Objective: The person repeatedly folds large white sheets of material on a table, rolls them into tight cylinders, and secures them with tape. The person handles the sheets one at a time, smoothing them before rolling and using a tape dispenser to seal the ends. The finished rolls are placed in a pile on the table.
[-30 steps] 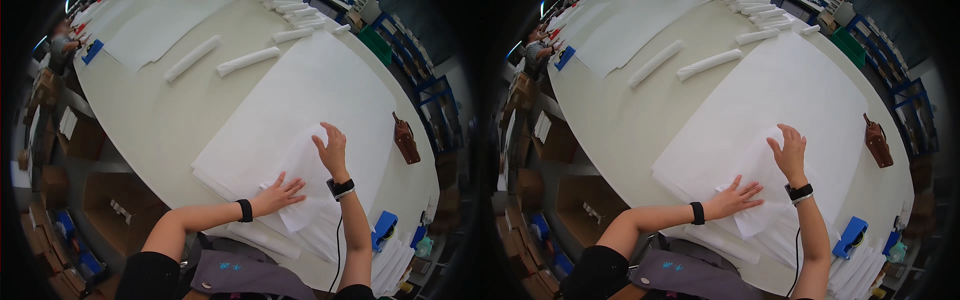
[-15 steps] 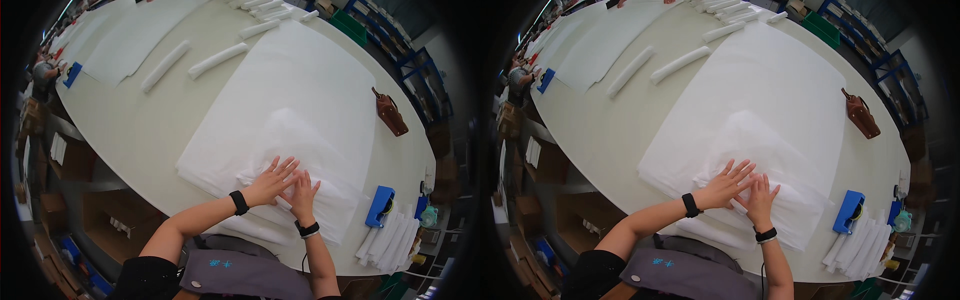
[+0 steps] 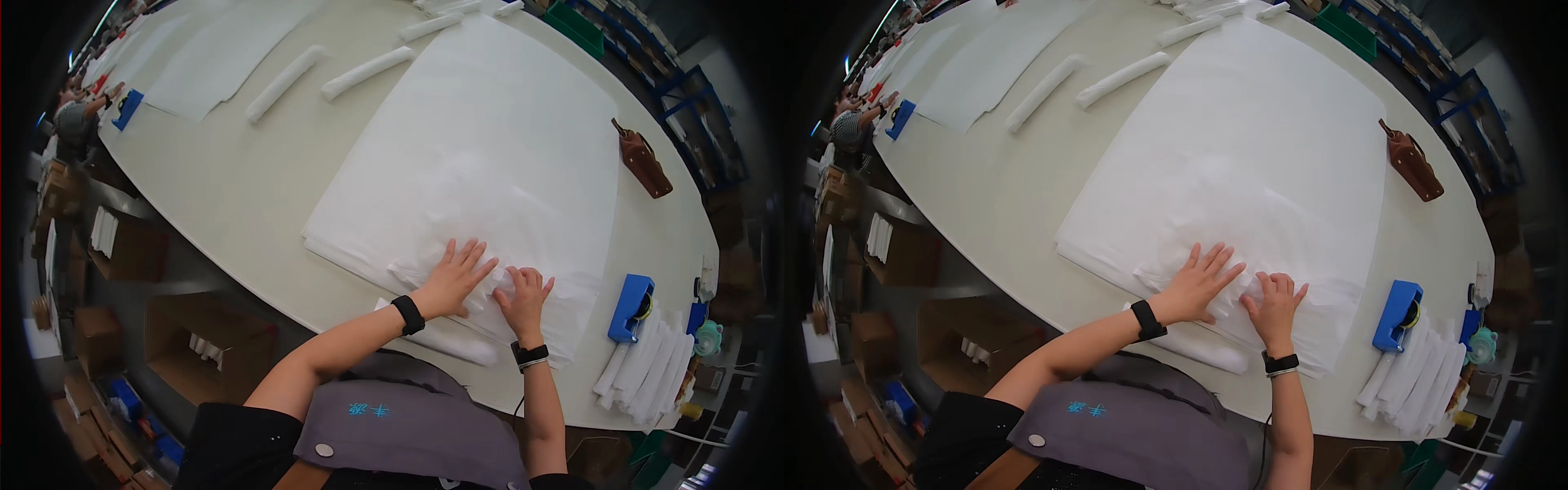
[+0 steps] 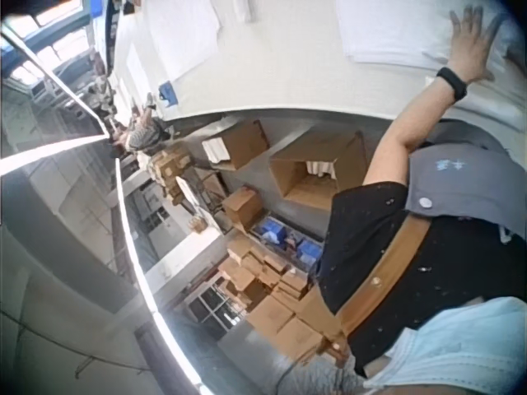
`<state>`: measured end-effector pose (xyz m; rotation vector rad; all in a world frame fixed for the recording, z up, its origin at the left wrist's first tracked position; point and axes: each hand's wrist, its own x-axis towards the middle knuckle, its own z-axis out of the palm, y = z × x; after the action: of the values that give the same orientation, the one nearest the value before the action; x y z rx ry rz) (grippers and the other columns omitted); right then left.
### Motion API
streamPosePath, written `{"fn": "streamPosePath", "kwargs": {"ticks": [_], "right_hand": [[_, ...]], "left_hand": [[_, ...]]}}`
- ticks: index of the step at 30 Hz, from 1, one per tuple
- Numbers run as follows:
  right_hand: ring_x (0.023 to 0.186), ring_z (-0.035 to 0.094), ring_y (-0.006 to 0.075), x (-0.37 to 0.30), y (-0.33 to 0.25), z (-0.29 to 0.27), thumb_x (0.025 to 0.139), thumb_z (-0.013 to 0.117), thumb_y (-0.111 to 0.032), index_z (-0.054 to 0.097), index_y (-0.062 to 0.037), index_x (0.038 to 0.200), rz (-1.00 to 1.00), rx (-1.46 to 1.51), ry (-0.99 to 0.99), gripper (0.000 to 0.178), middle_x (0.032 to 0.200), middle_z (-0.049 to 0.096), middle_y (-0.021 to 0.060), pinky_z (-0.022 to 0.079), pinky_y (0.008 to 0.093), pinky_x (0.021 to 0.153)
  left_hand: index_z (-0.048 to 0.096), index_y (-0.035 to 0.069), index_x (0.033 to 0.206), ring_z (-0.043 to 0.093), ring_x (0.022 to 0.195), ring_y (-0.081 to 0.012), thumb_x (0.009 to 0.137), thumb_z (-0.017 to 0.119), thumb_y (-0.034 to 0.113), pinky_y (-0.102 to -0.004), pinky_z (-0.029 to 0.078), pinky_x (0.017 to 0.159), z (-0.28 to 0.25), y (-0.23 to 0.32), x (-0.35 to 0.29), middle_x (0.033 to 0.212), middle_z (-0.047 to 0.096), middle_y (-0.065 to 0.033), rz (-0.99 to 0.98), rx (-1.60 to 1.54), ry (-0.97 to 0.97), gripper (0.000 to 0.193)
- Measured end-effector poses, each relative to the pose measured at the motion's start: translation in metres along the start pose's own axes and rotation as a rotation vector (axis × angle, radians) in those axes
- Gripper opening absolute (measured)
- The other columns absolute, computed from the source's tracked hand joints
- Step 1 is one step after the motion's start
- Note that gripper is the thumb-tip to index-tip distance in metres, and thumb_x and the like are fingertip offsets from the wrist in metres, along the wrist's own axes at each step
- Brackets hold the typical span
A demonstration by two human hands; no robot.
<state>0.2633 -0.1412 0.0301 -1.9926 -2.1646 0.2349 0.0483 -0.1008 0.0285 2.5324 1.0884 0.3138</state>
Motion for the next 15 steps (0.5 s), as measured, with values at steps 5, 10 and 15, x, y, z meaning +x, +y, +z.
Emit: {"fn": "streamPosePath", "kwargs": {"ticks": [5, 10, 15], "right_hand": [[0.129, 0.048, 0.0272, -0.015, 0.007, 0.005, 0.087, 0.073, -0.033, 0.057, -0.0109, 0.129, 0.061, -0.019, 0.094, 0.051, 0.129, 0.055, 0.0064, 0.013, 0.0723, 0.112], [0.137, 0.043, 0.0283, -0.066, 0.060, 0.001, 0.095, 0.064, -0.035, 0.056, -0.0107, 0.132, 0.307, -0.158, 0.123, 0.045, 0.134, 0.055, 0.0084, 0.013, 0.0693, 0.114], [0.140, 0.040, 0.0321, -0.072, 0.049, 0.004, 0.101, 0.056, -0.028, 0.053, -0.0076, 0.135, 0.318, 0.151, 0.425, 0.040, 0.141, 0.051, 0.0119, 0.018, 0.0577, 0.119]], "left_hand": [[0.039, 0.018, 0.150, 0.033, 0.143, -0.0343, 0.060, 0.090, 0.047, -0.0694, 0.022, 0.113, 0.013, 0.015, 0.014, 0.147, 0.042, -0.0141, 0.071, 0.054, -0.077, 0.108], [0.046, 0.018, 0.145, 0.038, 0.139, -0.0320, 0.069, 0.085, 0.046, -0.0698, 0.024, 0.112, 0.030, 0.017, 0.010, 0.141, 0.047, -0.0117, 0.012, 0.071, -0.079, 0.090], [0.051, 0.018, 0.139, 0.038, 0.139, -0.0332, 0.072, 0.083, 0.046, -0.0695, 0.024, 0.112, 0.031, 0.029, 0.008, 0.140, 0.047, -0.0129, -0.040, 0.071, -0.058, 0.080]]}}
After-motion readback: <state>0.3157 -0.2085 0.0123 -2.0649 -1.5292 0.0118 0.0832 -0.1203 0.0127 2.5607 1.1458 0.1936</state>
